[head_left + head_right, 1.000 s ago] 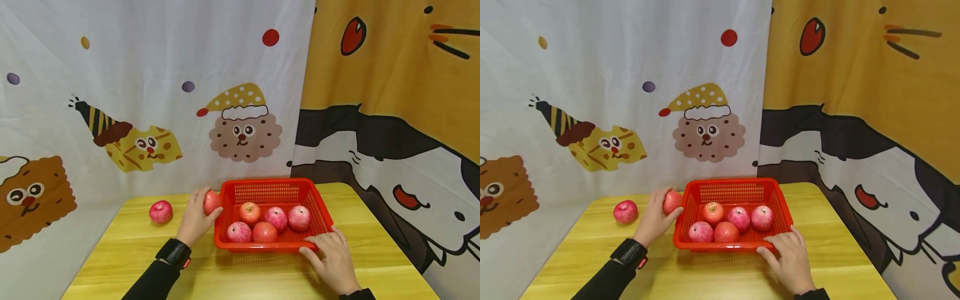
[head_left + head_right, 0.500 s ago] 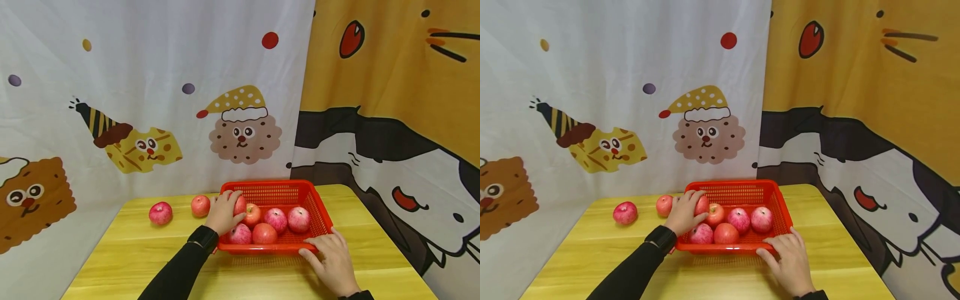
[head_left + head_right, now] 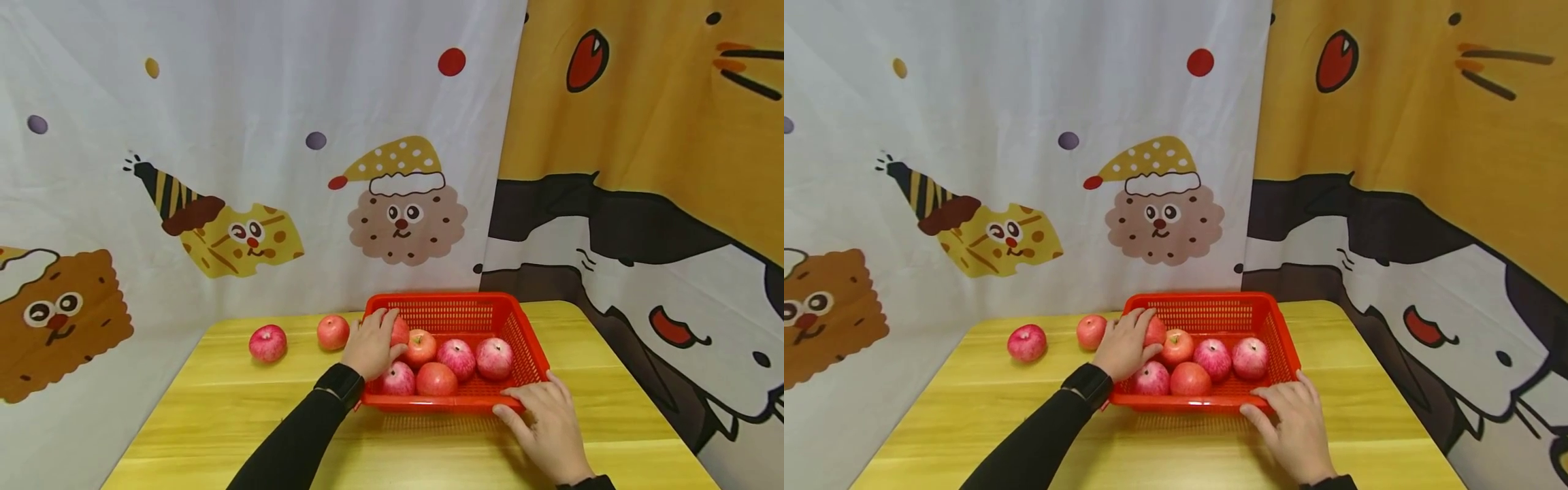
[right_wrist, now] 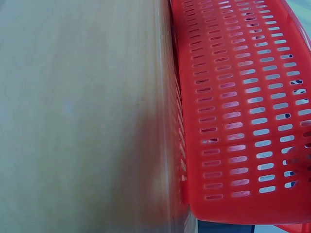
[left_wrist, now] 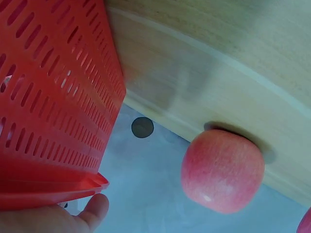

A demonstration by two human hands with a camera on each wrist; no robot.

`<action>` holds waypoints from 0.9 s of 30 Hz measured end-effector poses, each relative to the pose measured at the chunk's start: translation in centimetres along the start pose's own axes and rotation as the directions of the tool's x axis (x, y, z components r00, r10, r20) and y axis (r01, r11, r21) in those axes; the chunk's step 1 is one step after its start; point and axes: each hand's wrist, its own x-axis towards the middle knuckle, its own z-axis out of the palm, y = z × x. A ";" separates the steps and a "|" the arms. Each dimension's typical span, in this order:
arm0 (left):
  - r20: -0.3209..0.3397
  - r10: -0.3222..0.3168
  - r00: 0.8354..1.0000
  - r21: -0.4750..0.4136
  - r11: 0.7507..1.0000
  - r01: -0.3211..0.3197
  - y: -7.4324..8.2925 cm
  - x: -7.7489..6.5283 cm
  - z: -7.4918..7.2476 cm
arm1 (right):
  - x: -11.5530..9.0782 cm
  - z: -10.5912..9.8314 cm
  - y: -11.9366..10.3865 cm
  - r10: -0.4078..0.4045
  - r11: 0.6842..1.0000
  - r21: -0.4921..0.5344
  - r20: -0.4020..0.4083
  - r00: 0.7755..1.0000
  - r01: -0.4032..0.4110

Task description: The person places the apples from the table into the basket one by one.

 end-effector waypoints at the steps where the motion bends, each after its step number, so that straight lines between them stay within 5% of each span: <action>1: 0.008 -0.003 1.000 -0.004 1.000 0.003 0.0 0.0 0.0 | 0.0 0.0 0.0 0.002 1.000 -0.001 0.002 1.000 -0.002; 8: 0.010 0.028 1.000 -0.019 0.999 -0.028 -0.1 0.0 -0.3 | 0.0 0.0 0.0 -0.001 1.000 0.002 -0.007 1.000 0.001; 17: 0.001 0.089 0.996 0.082 0.993 -0.089 0.0 -0.4 -0.7 | -0.1 0.2 0.1 -0.030 0.999 0.013 -0.042 0.999 0.031; 27: 0.014 0.067 0.998 0.087 0.994 -0.068 0.1 -0.4 -0.4 | 0.0 0.1 0.1 -0.031 0.999 0.010 -0.041 0.999 0.031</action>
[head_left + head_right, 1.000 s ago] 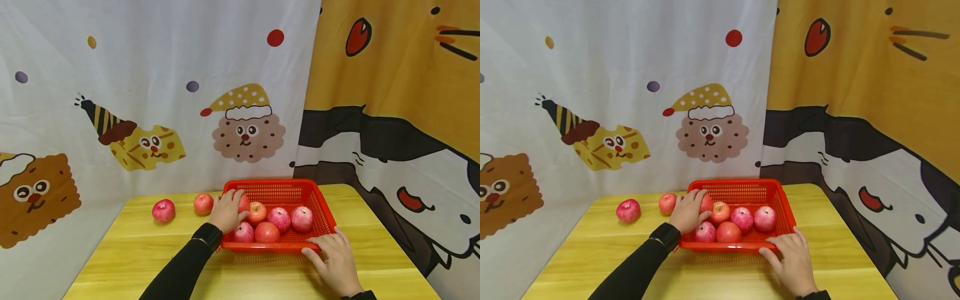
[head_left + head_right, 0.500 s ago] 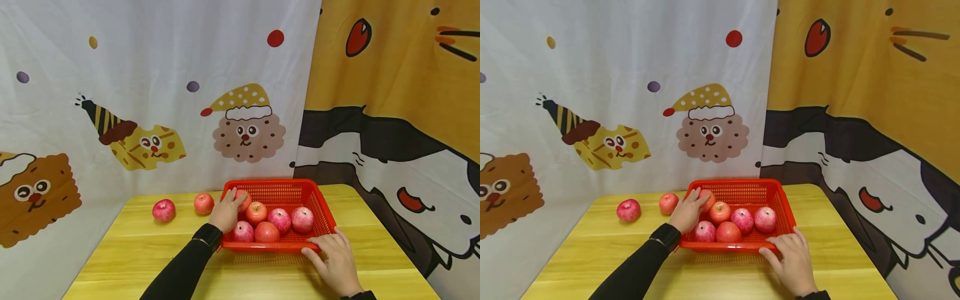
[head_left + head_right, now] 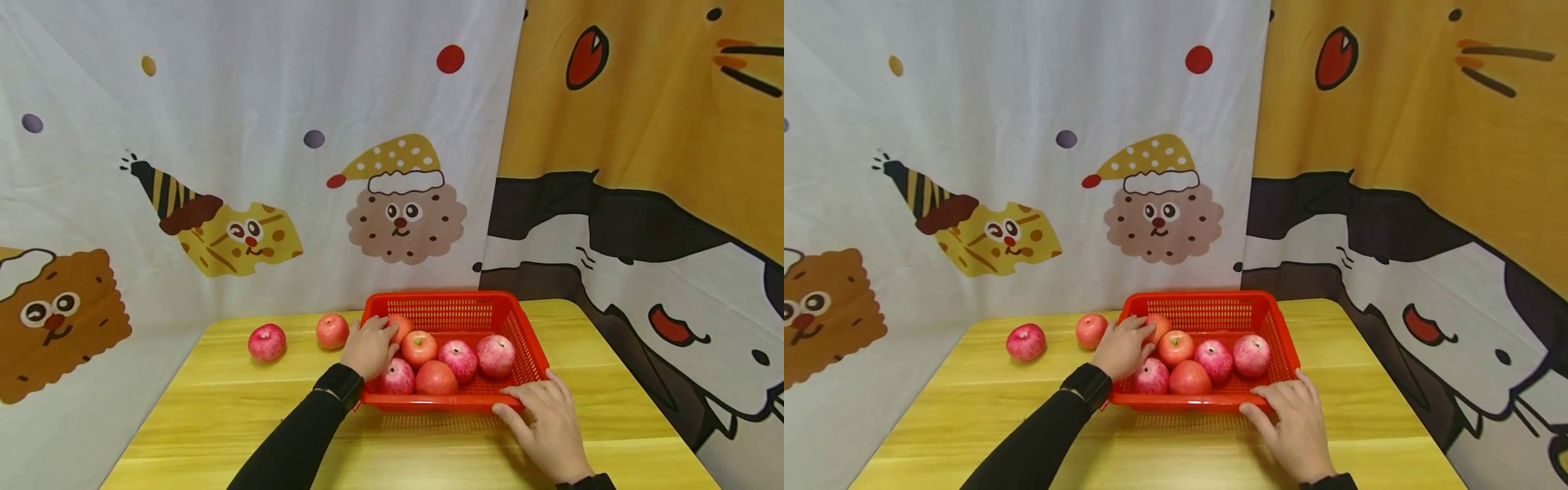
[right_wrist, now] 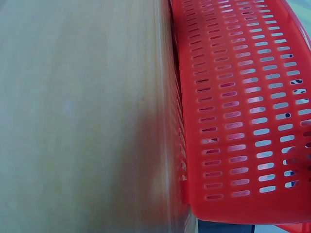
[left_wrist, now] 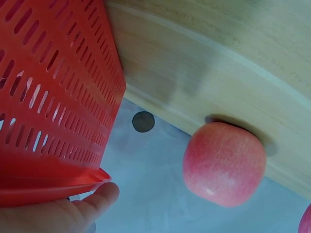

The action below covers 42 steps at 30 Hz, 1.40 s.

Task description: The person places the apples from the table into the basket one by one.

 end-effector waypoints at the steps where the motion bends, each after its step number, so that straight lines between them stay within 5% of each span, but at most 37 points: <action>1: 0.001 0.001 1.000 0.002 1.000 -0.001 0.0 0.0 0.0 | 0.0 0.0 0.0 0.003 1.000 -0.002 0.004 1.000 -0.003; 8: -0.029 -0.037 0.999 -0.124 0.992 0.033 -0.2 0.2 0.0 | 0.1 0.0 0.1 0.007 1.000 -0.007 0.008 1.000 -0.007; 12: -0.076 -0.138 0.988 -0.307 0.946 0.108 -1.4 0.2 0.2 | 0.0 0.0 0.1 0.002 1.000 -0.009 0.006 1.000 -0.002; 16: -0.143 -0.220 0.965 -0.397 0.906 0.148 -4.3 0.1 0.2 | -0.2 0.1 0.1 -0.006 1.000 -0.008 -0.002 1.000 0.006; 19: -0.217 -0.252 0.943 -0.369 0.916 0.160 -7.6 -0.2 0.0 | -0.1 0.1 0.0 -0.020 1.000 -0.003 -0.016 1.000 0.020; 22: -0.243 -0.310 0.919 -0.289 0.928 0.236 -11.3 -1.3 -0.4 | 0.0 0.1 0.0 -0.025 1.000 0.001 -0.022 0.999 0.025; 27: -0.052 -0.437 0.898 -0.108 0.896 0.430 -16.1 -4.4 -0.1 | 0.0 0.1 0.0 -0.035 0.999 0.002 -0.034 0.999 0.035; 31: 0.107 -0.476 0.873 -0.029 0.876 0.481 -18.1 -6.7 0.5 | -0.1 0.2 0.0 -0.044 0.999 0.002 -0.044 0.998 0.044; 42: 0.141 -0.480 0.866 0.009 0.875 0.484 -19.2 -7.8 2.0 | 0.1 0.2 0.0 -0.040 0.999 0.002 -0.041 0.998 0.040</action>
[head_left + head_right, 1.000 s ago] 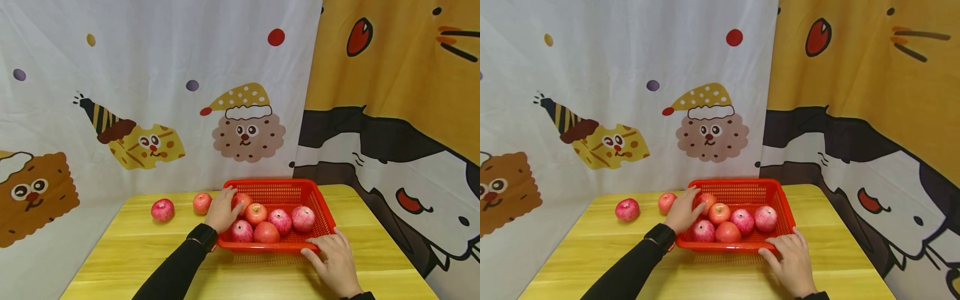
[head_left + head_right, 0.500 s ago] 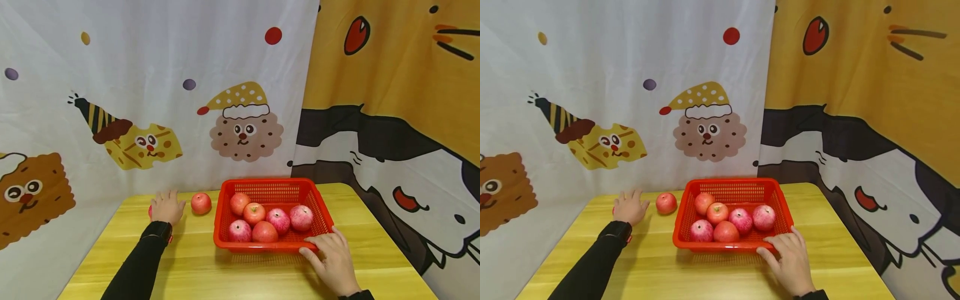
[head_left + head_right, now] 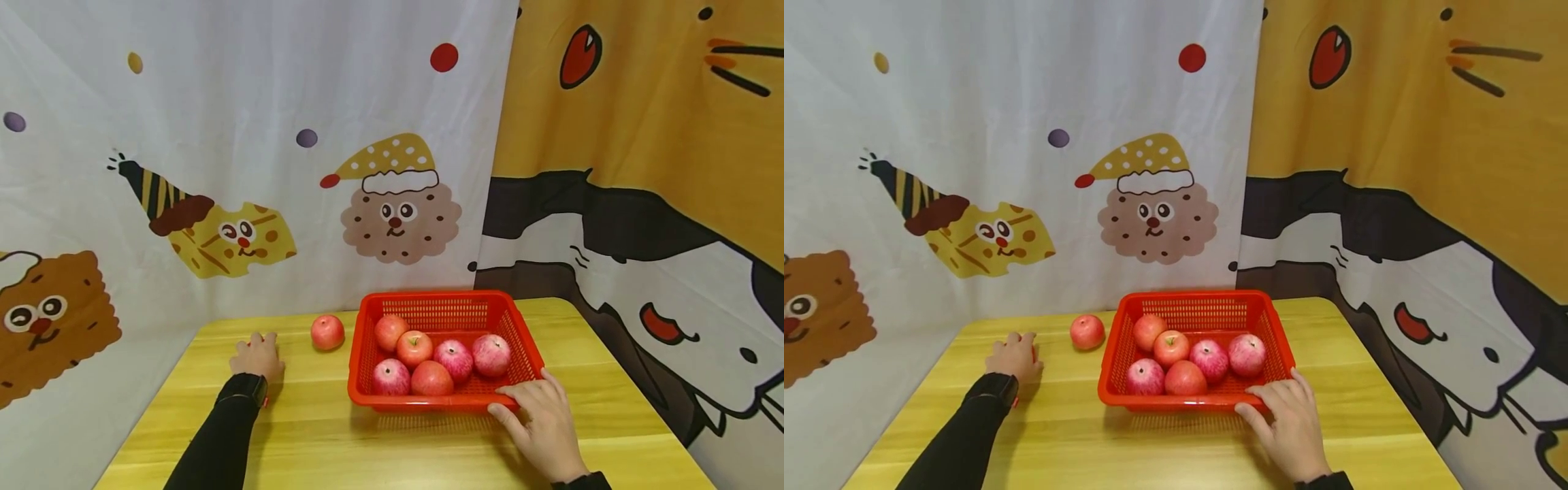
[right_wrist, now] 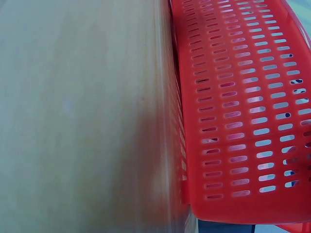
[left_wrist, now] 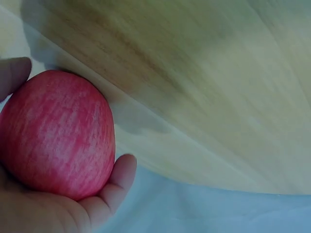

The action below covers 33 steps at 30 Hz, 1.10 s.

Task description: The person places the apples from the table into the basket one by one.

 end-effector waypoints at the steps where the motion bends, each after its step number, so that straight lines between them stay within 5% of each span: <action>1: 0.000 -0.001 1.000 -0.006 1.000 0.001 0.0 0.0 0.0 | 0.0 0.0 0.0 0.000 1.000 0.001 -0.001 1.000 0.000; 9: 0.015 0.013 1.000 -0.065 0.998 -0.012 -1.0 -0.3 -0.2 | -0.2 0.2 0.0 0.018 1.000 -0.010 0.026 0.999 -0.018; 13: -0.109 0.026 0.994 -0.159 0.986 -0.043 0.7 0.4 -2.0 | -0.2 0.1 0.0 0.037 0.999 -0.013 0.055 0.998 -0.037; 16: -0.233 0.097 0.968 -0.214 0.965 -0.149 4.9 1.3 -4.4 | -0.1 0.0 0.0 0.050 0.999 -0.011 0.056 0.997 -0.050; 19: -0.286 0.212 0.934 -0.222 0.934 -0.280 10.8 1.6 -6.6 | 0.0 0.0 0.0 0.048 0.999 -0.018 0.057 0.997 -0.047; 22: -0.317 0.337 0.887 -0.178 0.897 -0.405 16.6 1.6 -7.4 | 0.1 -0.1 0.0 0.043 0.999 -0.025 0.067 0.997 -0.041; 26: -0.289 0.445 0.848 -0.111 0.864 -0.491 23.4 1.5 -6.8 | 0.2 -0.1 0.1 0.044 0.999 -0.023 0.058 0.997 -0.043; 29: -0.209 0.484 0.850 -0.081 0.858 -0.508 27.2 1.1 -5.7 | 0.1 0.0 0.2 0.033 0.999 -0.024 0.042 0.999 -0.032; 33: -0.118 0.508 0.853 -0.038 0.857 -0.515 30.1 0.1 -3.7 | 0.0 -0.2 0.0 0.041 0.999 -0.032 0.053 0.998 -0.040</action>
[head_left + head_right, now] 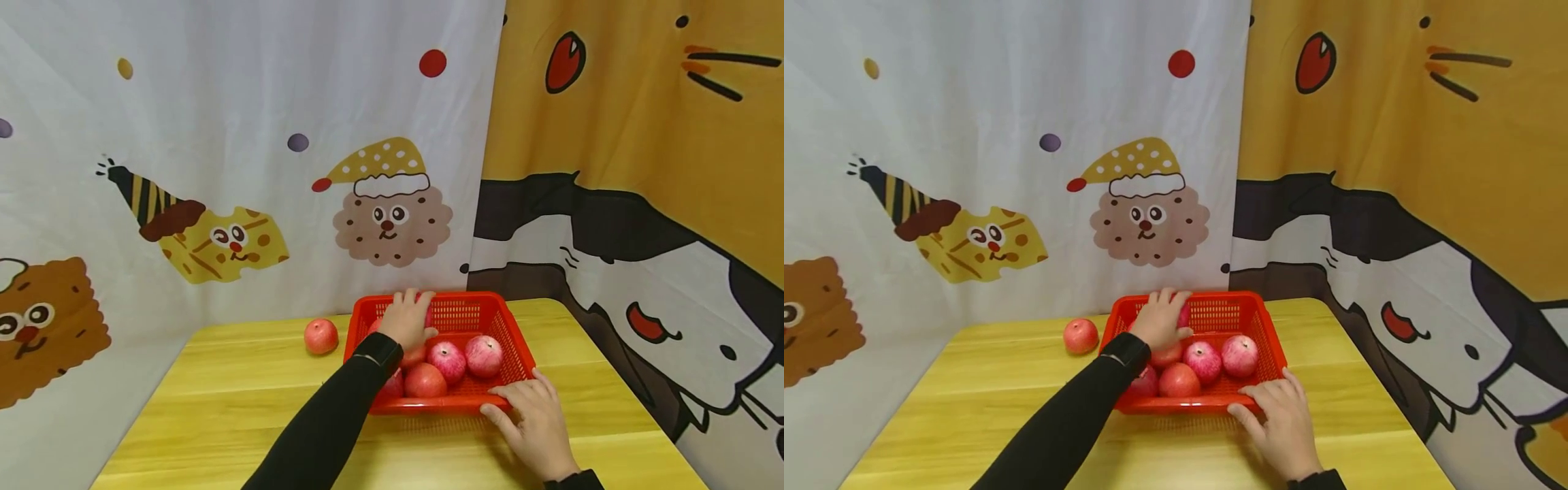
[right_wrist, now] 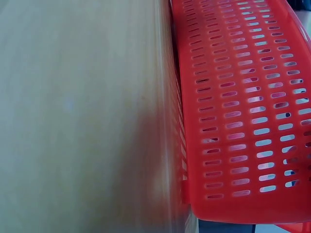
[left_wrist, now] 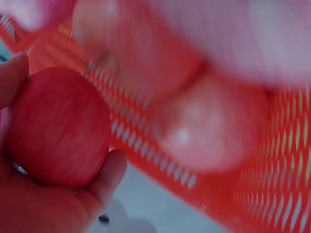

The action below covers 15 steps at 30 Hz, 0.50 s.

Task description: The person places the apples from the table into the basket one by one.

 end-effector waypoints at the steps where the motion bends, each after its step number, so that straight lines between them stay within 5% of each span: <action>1: 0.013 0.002 1.000 0.013 1.000 -0.002 0.4 -0.1 0.6 | -0.1 0.0 -0.1 0.009 1.000 0.001 0.008 1.000 -0.009; 7: 0.129 0.000 0.992 0.052 0.999 -0.006 2.2 -0.1 2.3 | 0.0 0.0 -0.2 0.007 1.000 0.016 0.003 1.000 -0.008; 15: 0.359 -0.069 0.931 0.029 0.998 0.063 2.6 -0.5 2.5 | 0.0 0.1 0.0 0.015 1.000 0.018 0.011 1.000 -0.015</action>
